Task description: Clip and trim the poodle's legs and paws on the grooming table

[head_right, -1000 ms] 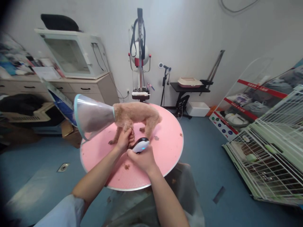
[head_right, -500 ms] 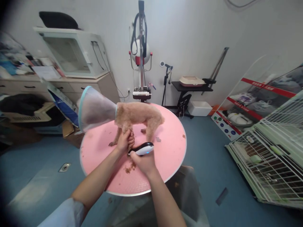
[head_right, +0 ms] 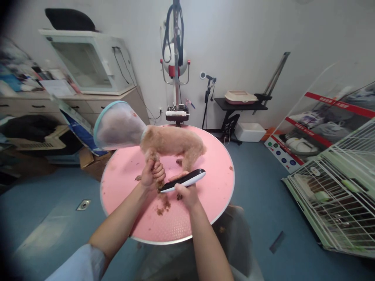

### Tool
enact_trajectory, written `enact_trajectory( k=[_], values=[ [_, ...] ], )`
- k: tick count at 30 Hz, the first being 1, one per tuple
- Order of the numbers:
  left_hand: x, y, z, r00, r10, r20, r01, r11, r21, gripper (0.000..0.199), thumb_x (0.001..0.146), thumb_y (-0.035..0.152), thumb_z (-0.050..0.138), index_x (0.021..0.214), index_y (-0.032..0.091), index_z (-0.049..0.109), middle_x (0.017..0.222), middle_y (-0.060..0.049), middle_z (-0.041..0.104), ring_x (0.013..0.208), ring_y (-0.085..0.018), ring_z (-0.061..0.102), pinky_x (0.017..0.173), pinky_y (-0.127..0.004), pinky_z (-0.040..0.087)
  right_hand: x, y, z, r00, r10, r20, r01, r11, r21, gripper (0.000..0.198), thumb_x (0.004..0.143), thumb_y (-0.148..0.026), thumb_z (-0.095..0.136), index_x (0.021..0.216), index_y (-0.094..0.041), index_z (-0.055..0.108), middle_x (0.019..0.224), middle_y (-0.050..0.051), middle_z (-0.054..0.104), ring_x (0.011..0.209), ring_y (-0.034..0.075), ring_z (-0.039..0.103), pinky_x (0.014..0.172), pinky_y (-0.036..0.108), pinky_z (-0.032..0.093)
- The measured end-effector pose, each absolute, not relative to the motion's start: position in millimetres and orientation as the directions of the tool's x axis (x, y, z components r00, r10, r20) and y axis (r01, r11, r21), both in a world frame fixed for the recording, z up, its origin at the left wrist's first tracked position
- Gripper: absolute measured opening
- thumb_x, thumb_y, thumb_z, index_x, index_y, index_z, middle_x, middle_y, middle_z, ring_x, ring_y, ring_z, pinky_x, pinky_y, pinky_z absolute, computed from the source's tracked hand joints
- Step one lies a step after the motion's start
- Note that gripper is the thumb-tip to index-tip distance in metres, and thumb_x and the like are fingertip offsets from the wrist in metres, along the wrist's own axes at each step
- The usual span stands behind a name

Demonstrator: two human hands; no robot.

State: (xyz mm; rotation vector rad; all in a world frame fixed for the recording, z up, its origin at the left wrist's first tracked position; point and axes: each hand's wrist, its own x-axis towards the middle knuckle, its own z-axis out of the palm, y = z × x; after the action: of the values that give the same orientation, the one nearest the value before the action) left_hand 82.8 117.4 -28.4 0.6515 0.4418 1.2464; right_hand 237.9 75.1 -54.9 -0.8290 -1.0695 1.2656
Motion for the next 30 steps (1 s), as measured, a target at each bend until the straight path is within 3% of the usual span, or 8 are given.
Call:
enact_trajectory(
  k=[5,10,12,14,17,19,23,30],
  values=[
    [85.5,115.3,-26.6,0.269,0.961,0.068,-0.724,0.155,0.672,0.064,0.062,0.055,0.077,0.055,0.018,0.024,0.046,0.01,0.015,0.036,0.0,0.008,0.032,-0.015,0.01,240.4,72.7,-50.0,-0.108,0.971,0.214,-0.326,0.169,-0.93,0.027,0.065,-0.033,0.071,0.086,-0.022,0.061,0.089,0.004,0.072,0.081,0.02,0.067,0.074,0.035,0.054],
    [92.9,122.3,-34.2,0.247,0.967,0.054,-0.579,0.103,0.809,0.062,0.061,0.056,0.075,0.052,0.018,0.027,0.042,0.01,0.023,0.032,-0.002,0.019,0.032,-0.016,0.019,238.5,67.6,-53.2,-0.115,0.973,0.201,-0.296,0.16,-0.942,0.026,0.062,-0.025,0.077,0.084,-0.02,0.065,0.086,0.003,0.072,0.079,0.019,0.067,0.073,0.032,0.055],
    [90.7,129.6,-37.1,0.271,0.962,0.009,-0.408,0.107,0.907,0.054,0.066,0.055,0.072,0.053,0.018,0.035,0.041,0.008,0.03,0.033,-0.004,0.029,0.035,-0.018,0.027,238.4,69.4,-58.5,-0.012,0.993,0.118,-0.376,0.105,-0.921,0.026,0.062,-0.028,0.078,0.081,-0.019,0.063,0.075,0.001,0.07,0.061,0.015,0.064,0.057,0.027,0.054],
    [83.6,138.9,-37.7,0.286,0.957,-0.058,-0.116,0.095,0.989,0.042,0.073,0.052,0.066,0.058,0.016,0.049,0.043,0.004,0.042,0.038,-0.008,0.042,0.039,-0.02,0.035,240.1,72.9,-63.6,0.085,0.995,0.043,-0.45,0.077,-0.889,0.025,0.07,-0.039,0.071,0.079,-0.019,0.061,0.057,-0.004,0.062,0.04,0.01,0.051,0.039,0.023,0.046],
    [69.5,151.6,-34.9,0.261,0.963,-0.069,0.311,-0.016,0.95,0.032,0.079,0.045,0.059,0.072,0.014,0.065,0.05,-0.003,0.057,0.047,-0.013,0.056,0.045,-0.021,0.039,244.7,77.6,-68.5,0.129,0.992,0.009,-0.494,0.072,-0.866,0.03,0.077,-0.049,0.062,0.075,-0.019,0.056,0.043,-0.008,0.047,0.031,0.009,0.042,0.031,0.023,0.041],
    [63.4,155.7,-32.9,0.274,0.96,-0.06,0.413,-0.062,0.909,0.03,0.081,0.042,0.057,0.081,0.014,0.068,0.055,-0.004,0.062,0.051,-0.015,0.059,0.047,-0.021,0.041,247.2,78.9,-71.0,0.147,0.989,-0.005,-0.509,0.071,-0.858,0.03,0.073,-0.046,0.067,0.076,-0.019,0.055,0.046,-0.008,0.05,0.033,0.01,0.045,0.032,0.024,0.044],
    [62.5,153.4,-34.1,0.368,0.926,-0.08,0.394,-0.078,0.916,0.032,0.083,0.037,0.052,0.099,0.013,0.065,0.058,-0.003,0.063,0.045,-0.013,0.055,0.043,-0.021,0.039,248.0,78.8,-78.5,0.243,0.969,-0.045,-0.499,0.085,-0.862,0.032,0.07,-0.041,0.073,0.086,-0.016,0.06,0.05,-0.006,0.054,0.036,0.01,0.048,0.033,0.022,0.042],
    [63.2,146.9,-38.6,0.333,0.943,0.0,0.193,-0.068,0.979,0.032,0.081,0.037,0.056,0.096,0.01,0.061,0.044,0.003,0.047,0.04,-0.011,0.047,0.041,-0.019,0.037,245.4,73.5,-79.7,0.343,0.939,-0.035,-0.438,0.127,-0.89,0.027,0.074,-0.037,0.071,0.09,-0.015,0.066,0.051,-0.005,0.057,0.038,0.01,0.048,0.035,0.021,0.04]
  ],
)
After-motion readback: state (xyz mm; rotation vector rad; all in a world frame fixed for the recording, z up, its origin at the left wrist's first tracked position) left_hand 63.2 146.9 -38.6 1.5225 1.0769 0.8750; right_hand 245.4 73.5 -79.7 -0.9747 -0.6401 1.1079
